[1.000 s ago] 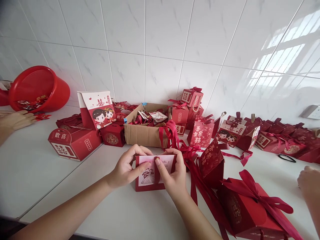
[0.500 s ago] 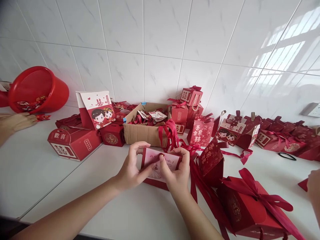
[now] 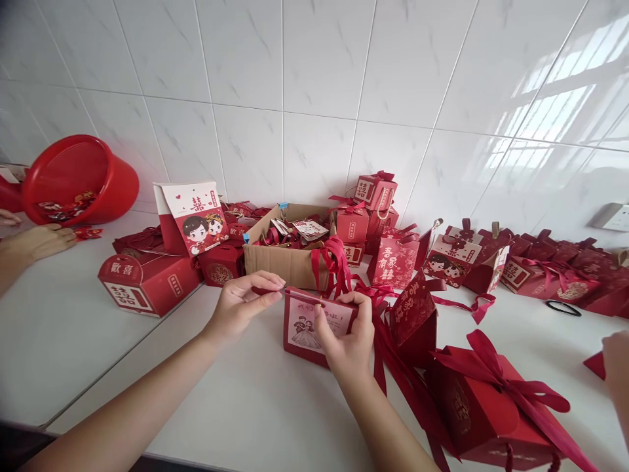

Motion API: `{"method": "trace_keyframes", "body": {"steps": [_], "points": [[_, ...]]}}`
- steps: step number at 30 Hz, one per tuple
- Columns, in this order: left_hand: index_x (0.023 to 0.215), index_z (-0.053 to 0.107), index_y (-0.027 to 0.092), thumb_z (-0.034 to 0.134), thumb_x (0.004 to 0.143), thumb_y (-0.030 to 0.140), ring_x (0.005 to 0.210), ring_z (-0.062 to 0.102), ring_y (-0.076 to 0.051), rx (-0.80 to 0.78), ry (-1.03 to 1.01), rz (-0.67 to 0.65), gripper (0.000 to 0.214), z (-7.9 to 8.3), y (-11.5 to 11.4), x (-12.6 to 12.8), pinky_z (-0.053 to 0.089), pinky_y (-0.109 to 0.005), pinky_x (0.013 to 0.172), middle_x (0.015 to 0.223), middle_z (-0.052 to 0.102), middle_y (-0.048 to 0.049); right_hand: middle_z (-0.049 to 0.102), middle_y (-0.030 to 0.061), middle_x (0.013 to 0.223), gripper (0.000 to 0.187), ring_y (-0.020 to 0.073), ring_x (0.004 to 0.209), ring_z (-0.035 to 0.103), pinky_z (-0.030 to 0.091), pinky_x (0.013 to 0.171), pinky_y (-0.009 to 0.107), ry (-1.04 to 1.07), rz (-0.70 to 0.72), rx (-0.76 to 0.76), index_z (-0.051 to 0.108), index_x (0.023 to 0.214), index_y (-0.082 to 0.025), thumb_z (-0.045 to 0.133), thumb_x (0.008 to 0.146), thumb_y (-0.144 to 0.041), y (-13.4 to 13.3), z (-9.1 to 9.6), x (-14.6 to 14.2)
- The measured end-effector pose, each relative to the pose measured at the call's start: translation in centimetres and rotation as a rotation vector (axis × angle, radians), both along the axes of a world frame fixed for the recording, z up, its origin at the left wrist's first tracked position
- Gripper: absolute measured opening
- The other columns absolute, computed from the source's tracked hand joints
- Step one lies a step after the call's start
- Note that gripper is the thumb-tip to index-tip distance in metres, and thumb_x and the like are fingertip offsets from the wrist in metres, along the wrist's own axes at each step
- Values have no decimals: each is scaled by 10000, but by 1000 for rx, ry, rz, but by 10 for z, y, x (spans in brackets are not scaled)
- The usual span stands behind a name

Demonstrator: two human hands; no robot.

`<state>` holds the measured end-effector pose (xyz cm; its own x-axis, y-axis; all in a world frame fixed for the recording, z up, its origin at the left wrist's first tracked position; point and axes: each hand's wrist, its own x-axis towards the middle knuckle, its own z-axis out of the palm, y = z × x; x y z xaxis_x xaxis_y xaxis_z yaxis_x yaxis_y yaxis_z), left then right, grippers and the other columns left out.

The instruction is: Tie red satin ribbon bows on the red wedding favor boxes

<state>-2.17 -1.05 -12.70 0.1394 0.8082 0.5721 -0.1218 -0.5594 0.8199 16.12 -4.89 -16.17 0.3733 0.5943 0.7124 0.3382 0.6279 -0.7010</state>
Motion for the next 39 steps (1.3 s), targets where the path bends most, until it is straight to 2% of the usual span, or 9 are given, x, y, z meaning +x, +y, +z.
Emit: {"method": "trace_keyframes", "body": {"steps": [3, 6, 11, 16, 19, 22, 27, 31, 39], "points": [[916, 668, 179, 781, 692, 204, 868, 661, -185, -50, -92, -54, 252, 7, -5, -5, 521, -309, 822, 803, 699, -32, 518, 18, 846, 299, 151, 748, 555, 474, 639, 270, -97, -9, 92, 466, 912, -207, 708, 740, -242, -4, 0, -2], [1165, 503, 256, 755, 734, 189, 807, 671, -159, -55, -172, -129, 503, 10, -8, -8, 523, -305, 792, 758, 690, 19, 516, 23, 832, 306, 157, 743, 558, 475, 636, 283, -226, 33, 208, 442, 928, -211, 686, 744, -193, -10, 1, -6], [960, 541, 220, 694, 796, 214, 792, 616, -138, 36, -87, -206, 225, 6, -11, -3, 496, -276, 756, 790, 647, -1, 521, 5, 746, 292, 151, 646, 538, 435, 599, 307, -496, 35, 375, 412, 907, -217, 645, 744, -154, -16, 6, -9], [1236, 512, 233, 592, 869, 291, 697, 559, -132, -17, 156, -259, 380, 3, -19, 1, 470, -255, 640, 829, 612, -30, 539, -1, 725, 278, 140, 620, 533, 403, 580, 291, -570, -11, 397, 406, 884, -214, 641, 748, -153, -15, 11, -7], [1055, 607, 204, 578, 866, 320, 733, 553, -155, -6, 239, -270, 223, 5, -21, 1, 479, -273, 653, 822, 571, -44, 548, -2, 725, 262, 139, 624, 536, 402, 588, 292, -576, -17, 385, 408, 874, -216, 637, 757, -163, -15, 10, -5], [857, 687, 185, 572, 855, 318, 905, 582, -226, 71, 290, -258, 176, 5, -18, -1, 496, -361, 811, 961, 595, -101, 553, -1, 736, 267, 136, 624, 540, 400, 590, 292, -568, -17, 379, 410, 881, -215, 641, 758, -160, -15, 9, -5], [986, 688, 196, 543, 810, 221, 1201, 517, -314, 73, 192, -482, 229, -1, -13, -3, 422, -490, 1001, 1113, 660, -121, 550, 3, 743, 275, 140, 633, 532, 405, 596, 296, -543, -20, 357, 410, 882, -213, 642, 753, -145, -14, 8, -4], [979, 670, 186, 587, 802, 156, 1118, 597, -293, 82, 162, -468, 197, -2, -16, -1, 474, -473, 958, 1079, 692, -122, 548, 4, 741, 254, 144, 637, 534, 410, 592, 295, -530, -21, 354, 410, 874, -216, 632, 761, -167, -15, 8, -4], [916, 713, 159, 663, 807, 332, 875, 673, -261, -4, 163, -345, 210, 5, -21, 2, 565, -353, 722, 903, 711, -123, 528, 0, 719, 253, 138, 618, 521, 414, 577, 289, -485, -14, 354, 407, 852, -214, 636, 753, -169, -16, 11, -6]]}}
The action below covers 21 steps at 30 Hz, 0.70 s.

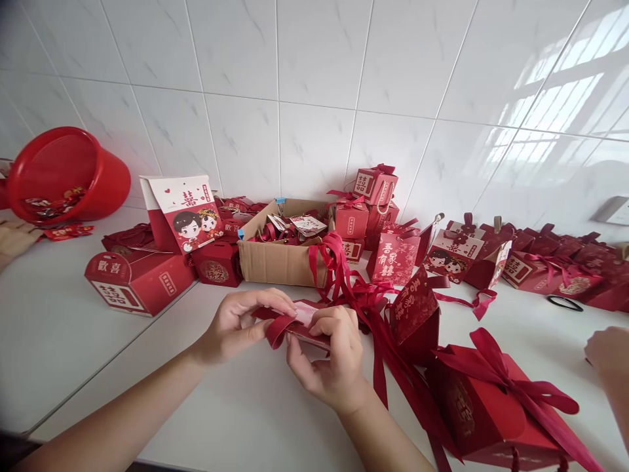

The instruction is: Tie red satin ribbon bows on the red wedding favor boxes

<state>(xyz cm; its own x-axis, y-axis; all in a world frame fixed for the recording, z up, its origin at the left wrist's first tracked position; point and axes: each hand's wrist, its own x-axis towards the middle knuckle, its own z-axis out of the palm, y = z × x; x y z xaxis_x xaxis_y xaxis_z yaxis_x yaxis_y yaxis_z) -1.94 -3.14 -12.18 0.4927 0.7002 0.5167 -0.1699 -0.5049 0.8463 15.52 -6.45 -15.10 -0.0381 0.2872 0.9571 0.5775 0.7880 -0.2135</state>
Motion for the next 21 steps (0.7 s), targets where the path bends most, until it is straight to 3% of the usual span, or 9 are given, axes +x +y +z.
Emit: {"method": "trace_keyframes", "body": {"steps": [5, 10, 21], "points": [[825, 729, 180, 680, 807, 282, 805, 657, -207, 44, -86, 25, 114, -4, 2, 3, 541, -318, 715, 847, 689, -85, 531, 5, 719, 268, 137, 614, 515, 410, 567, 286, 28, 8, -17, 405, 849, -208, 645, 742, -154, 0, 0, -1], [842, 722, 174, 704, 790, 266, 695, 651, -167, -78, -153, 53, 106, -8, 1, 7, 533, -264, 617, 819, 719, -72, 537, 11, 730, 256, 145, 622, 523, 424, 561, 291, 68, 16, -59, 407, 856, -212, 639, 755, -173, 1, -1, 0], [854, 697, 175, 707, 797, 283, 720, 668, -152, -203, -210, 3, 123, -12, 7, 3, 529, -234, 632, 814, 726, -47, 530, 27, 766, 283, 152, 657, 525, 435, 568, 286, 125, 80, -116, 410, 868, -204, 665, 751, -165, 2, -6, 0]]}}
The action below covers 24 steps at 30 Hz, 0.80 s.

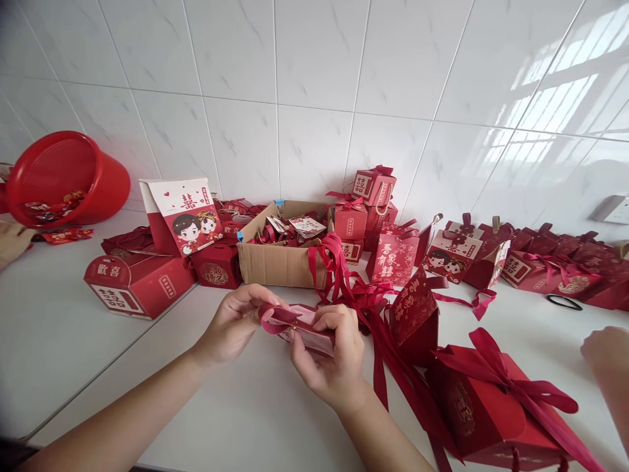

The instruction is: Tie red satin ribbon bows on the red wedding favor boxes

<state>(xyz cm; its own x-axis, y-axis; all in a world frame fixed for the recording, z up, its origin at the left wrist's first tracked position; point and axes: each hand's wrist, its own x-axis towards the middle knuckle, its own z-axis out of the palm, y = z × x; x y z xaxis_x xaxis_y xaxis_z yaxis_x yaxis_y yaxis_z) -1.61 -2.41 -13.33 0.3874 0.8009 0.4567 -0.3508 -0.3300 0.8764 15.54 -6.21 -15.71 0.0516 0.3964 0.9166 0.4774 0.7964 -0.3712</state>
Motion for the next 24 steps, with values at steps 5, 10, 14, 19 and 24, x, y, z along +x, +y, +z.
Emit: {"method": "trace_keyframes", "body": {"steps": [5, 10, 14, 19, 24], "points": [[866, 662, 180, 689, 815, 287, 787, 657, -161, 14, 28, -48, 121, 0, 0, -2, 520, -253, 688, 856, 710, -41, 527, 28, 768, 288, 155, 663, 525, 432, 574, 289, 4, 11, 0, 412, 875, -201, 665, 747, -149, 0, 0, 0], [885, 649, 173, 621, 869, 301, 848, 640, -170, 27, 45, -159, 132, 3, -1, -4, 505, -295, 776, 888, 693, -55, 563, 54, 821, 296, 174, 709, 561, 447, 604, 308, -5, 18, 13, 424, 887, -197, 675, 743, -134, -2, 1, 0], [910, 655, 176, 605, 878, 293, 840, 626, -159, 15, 60, -199, 132, 5, -1, -5, 492, -292, 788, 909, 683, -53, 636, 86, 942, 286, 193, 788, 616, 462, 667, 332, -20, 53, 22, 426, 874, -202, 667, 755, -103, -3, 4, -1], [865, 661, 164, 617, 867, 288, 835, 606, -160, 30, 120, -132, 132, 8, -3, -4, 469, -299, 812, 838, 664, -45, 663, 57, 887, 274, 174, 760, 624, 445, 661, 314, -60, 48, 53, 434, 852, -199, 659, 754, -76, -4, 7, -3], [870, 658, 176, 599, 876, 298, 851, 591, -146, 34, 119, -162, 136, 9, -3, -3, 457, -279, 834, 848, 647, -35, 635, 29, 796, 265, 148, 687, 593, 433, 639, 302, -57, 38, 57, 438, 854, -194, 650, 750, -74, -4, 7, -3]]}}
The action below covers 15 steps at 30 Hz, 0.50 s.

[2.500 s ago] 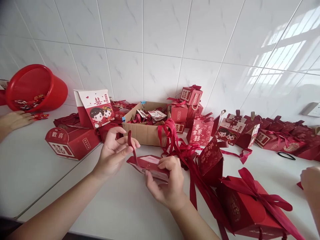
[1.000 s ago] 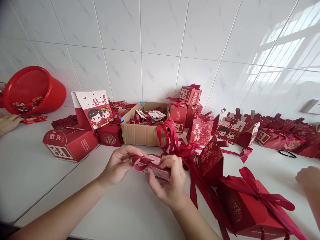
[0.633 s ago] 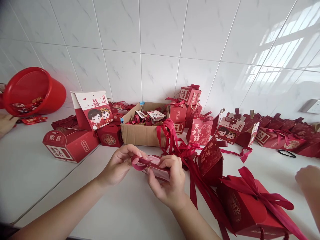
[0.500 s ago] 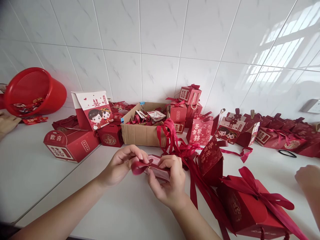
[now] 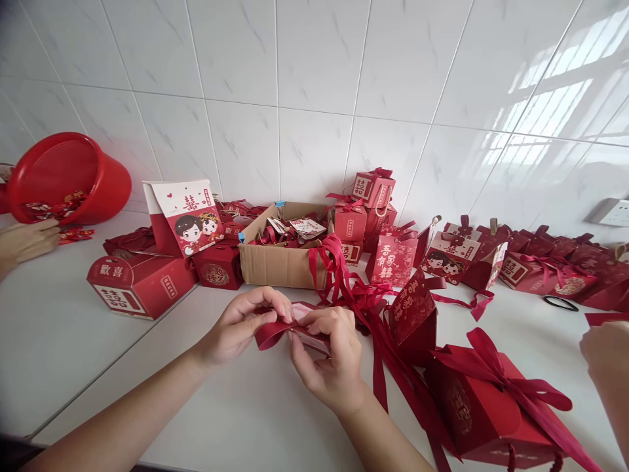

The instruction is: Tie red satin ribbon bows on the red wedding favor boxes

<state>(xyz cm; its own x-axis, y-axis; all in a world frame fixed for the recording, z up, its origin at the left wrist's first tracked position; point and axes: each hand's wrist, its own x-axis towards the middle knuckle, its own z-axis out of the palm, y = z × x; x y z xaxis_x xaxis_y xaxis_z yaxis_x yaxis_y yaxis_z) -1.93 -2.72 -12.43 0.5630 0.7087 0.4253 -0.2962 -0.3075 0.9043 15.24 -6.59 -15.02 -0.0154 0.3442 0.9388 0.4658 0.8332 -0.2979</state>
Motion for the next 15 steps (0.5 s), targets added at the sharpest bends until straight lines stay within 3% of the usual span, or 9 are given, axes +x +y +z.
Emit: {"method": "trace_keyframes", "body": {"steps": [9, 15], "points": [[999, 697, 193, 538, 896, 420, 934, 546, -192, 118, 98, 61, 295, -1, 1, 0, 416, -299, 832, 992, 569, -73, 636, 24, 776, 254, 155, 670, 587, 423, 626, 299, 1, -9, -19, 435, 842, -205, 637, 753, -79, 0, 1, 0], [958, 713, 213, 583, 873, 392, 931, 546, -185, 142, 88, 42, 237, -1, 0, -1, 415, -306, 846, 985, 544, -62, 634, 15, 762, 250, 142, 645, 579, 417, 624, 293, 2, -13, -13, 424, 833, -202, 628, 757, -80, -1, 2, -1]]}}
